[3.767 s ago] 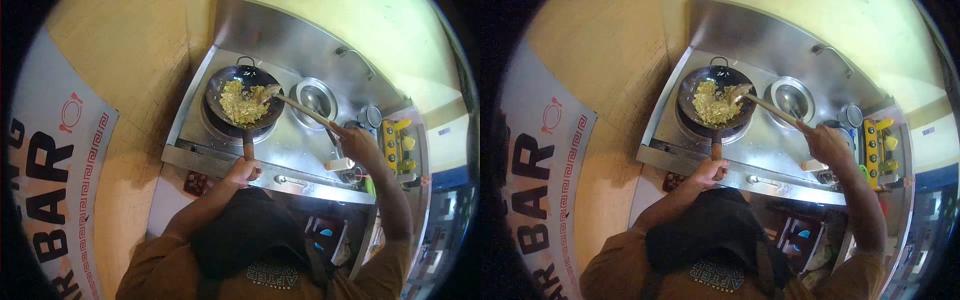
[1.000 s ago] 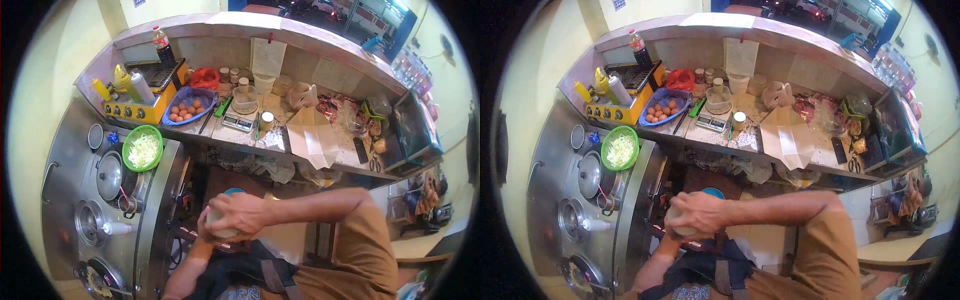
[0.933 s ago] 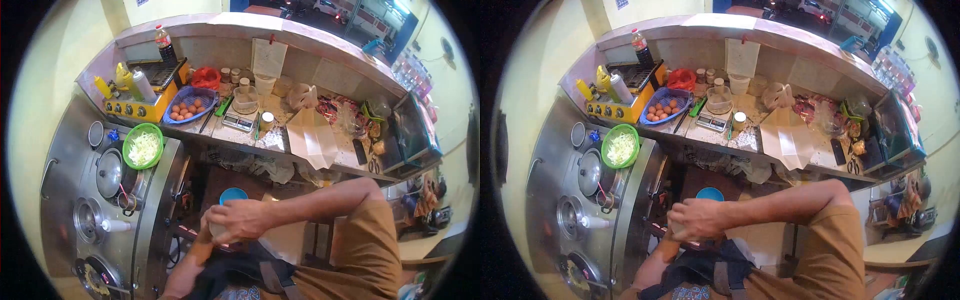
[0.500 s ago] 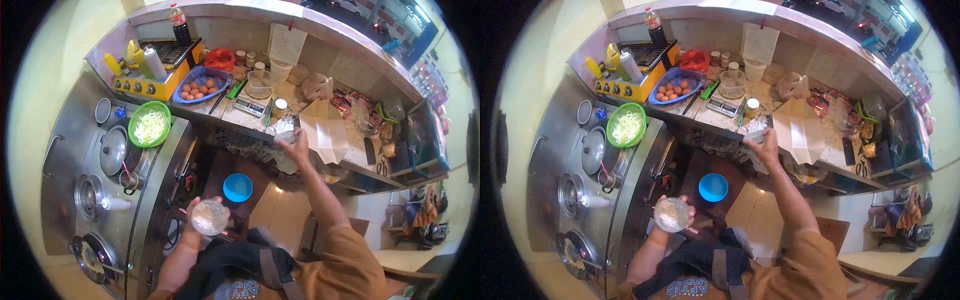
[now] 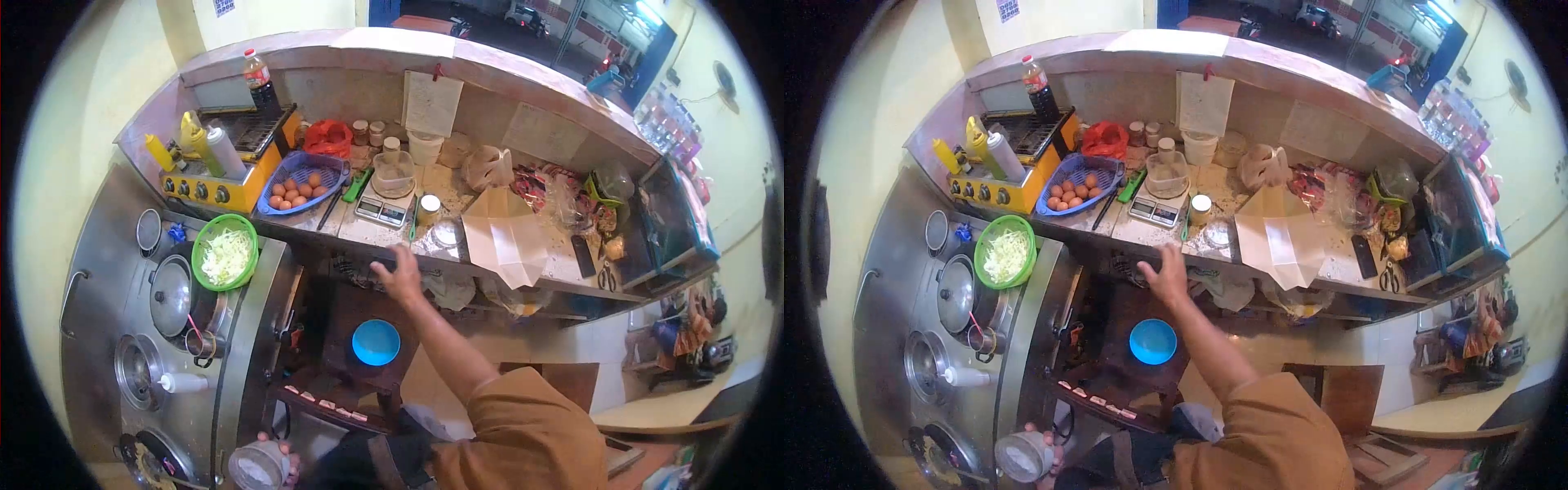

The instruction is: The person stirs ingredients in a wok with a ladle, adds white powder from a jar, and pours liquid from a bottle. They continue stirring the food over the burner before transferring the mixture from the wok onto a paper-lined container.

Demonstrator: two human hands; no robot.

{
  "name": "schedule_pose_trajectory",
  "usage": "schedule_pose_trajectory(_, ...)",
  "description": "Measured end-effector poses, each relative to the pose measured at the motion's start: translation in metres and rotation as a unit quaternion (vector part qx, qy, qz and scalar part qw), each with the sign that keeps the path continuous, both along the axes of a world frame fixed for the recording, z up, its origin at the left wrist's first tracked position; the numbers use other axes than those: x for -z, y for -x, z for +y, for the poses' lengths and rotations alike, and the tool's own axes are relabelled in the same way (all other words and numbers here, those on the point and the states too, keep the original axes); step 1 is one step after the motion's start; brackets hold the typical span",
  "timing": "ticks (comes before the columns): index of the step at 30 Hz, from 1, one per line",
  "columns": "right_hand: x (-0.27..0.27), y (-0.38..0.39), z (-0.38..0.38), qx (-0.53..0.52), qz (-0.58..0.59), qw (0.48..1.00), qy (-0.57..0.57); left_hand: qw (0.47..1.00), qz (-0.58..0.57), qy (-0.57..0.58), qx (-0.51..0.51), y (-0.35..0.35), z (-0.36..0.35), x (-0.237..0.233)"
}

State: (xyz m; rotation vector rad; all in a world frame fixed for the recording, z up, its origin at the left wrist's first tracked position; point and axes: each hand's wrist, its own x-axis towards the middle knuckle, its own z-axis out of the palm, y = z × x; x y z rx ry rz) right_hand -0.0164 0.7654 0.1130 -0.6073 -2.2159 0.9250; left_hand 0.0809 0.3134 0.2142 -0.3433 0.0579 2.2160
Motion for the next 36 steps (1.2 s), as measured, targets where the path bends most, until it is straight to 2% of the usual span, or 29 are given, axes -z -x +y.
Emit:
schedule_pose_trajectory(2,-0.013,-0.002,-0.039,-0.038,0.048,0.998,-0.006,1.000,0.008,0.005,-0.018,-0.005,-0.017,-0.002)
schedule_pose_trajectory(4,-0.037,-0.010,-0.080,-0.120,0.023,0.985,0.123,0.999,0.016,0.006,-0.036,-0.011,-0.036,-0.003)
schedule_pose_trajectory(7,-0.064,-0.026,-0.142,-0.250,-0.026,0.966,0.062,0.996,0.042,0.007,-0.076,-0.029,-0.084,-0.006)
schedule_pose_trajectory(11,-0.104,-0.060,-0.249,-0.369,-0.104,0.921,0.073,0.979,0.085,-0.007,-0.187,-0.103,-0.179,-0.010)
schedule_pose_trajectory(12,-0.118,-0.070,-0.277,-0.393,-0.145,0.881,0.220,0.971,0.096,-0.013,-0.217,-0.130,-0.200,-0.012)
schedule_pose_trajectory(13,-0.127,-0.076,-0.308,-0.415,-0.159,0.894,0.058,0.962,0.110,-0.020,-0.250,-0.157,-0.222,-0.011)
schedule_pose_trajectory(14,-0.126,-0.081,-0.335,-0.449,-0.122,0.884,0.049,0.951,0.127,-0.026,-0.282,-0.181,-0.241,-0.010)
schedule_pose_trajectory(15,-0.123,-0.085,-0.367,-0.473,-0.101,0.871,0.087,0.938,0.142,-0.028,-0.313,-0.204,-0.261,-0.010)
schedule_pose_trajectory(16,-0.136,-0.093,-0.405,-0.477,-0.130,0.866,0.080,0.927,0.152,-0.033,-0.342,-0.225,-0.281,-0.009)
schedule_pose_trajectory(17,-0.130,-0.097,-0.435,-0.508,-0.098,0.849,0.107,0.914,0.162,-0.035,-0.371,-0.245,-0.300,-0.009)
schedule_pose_trajectory(19,-0.145,-0.110,-0.516,-0.580,-0.105,0.806,0.058,0.893,0.152,-0.042,-0.421,-0.287,-0.338,-0.010)
schedule_pose_trajectory(23,-0.157,-0.113,-0.661,-0.684,-0.078,0.724,-0.032,0.830,0.194,0.017,-0.522,-0.365,-0.396,0.005)
schedule_pose_trajectory(24,-0.153,-0.111,-0.699,-0.698,-0.051,0.714,-0.010,0.815,0.182,0.019,-0.549,-0.383,-0.403,0.007)
schedule_pose_trajectory(26,-0.151,-0.101,-0.771,-0.731,-0.029,0.681,-0.039,0.786,0.158,0.025,-0.598,-0.417,-0.414,0.008)
schedule_pose_trajectory(27,-0.141,-0.092,-0.808,-0.740,-0.041,0.668,-0.065,0.795,0.144,0.019,-0.588,-0.436,-0.421,0.016)
schedule_pose_trajectory(28,-0.124,-0.080,-0.844,-0.756,-0.041,0.649,-0.066,0.778,0.142,0.008,-0.612,-0.447,-0.420,0.016)
schedule_pose_trajectory(29,-0.107,-0.068,-0.880,-0.757,-0.029,0.643,-0.115,0.758,0.140,-0.004,-0.636,-0.454,-0.418,0.016)
schedule_pose_trajectory(31,-0.087,-0.055,-0.943,-0.751,-0.082,0.627,-0.191,0.722,0.133,-0.026,-0.679,-0.467,-0.413,0.016)
schedule_pose_trajectory(36,-0.017,-0.035,-1.087,-0.707,-0.120,0.569,-0.402,0.667,0.080,-0.058,-0.739,-0.474,-0.388,0.026)
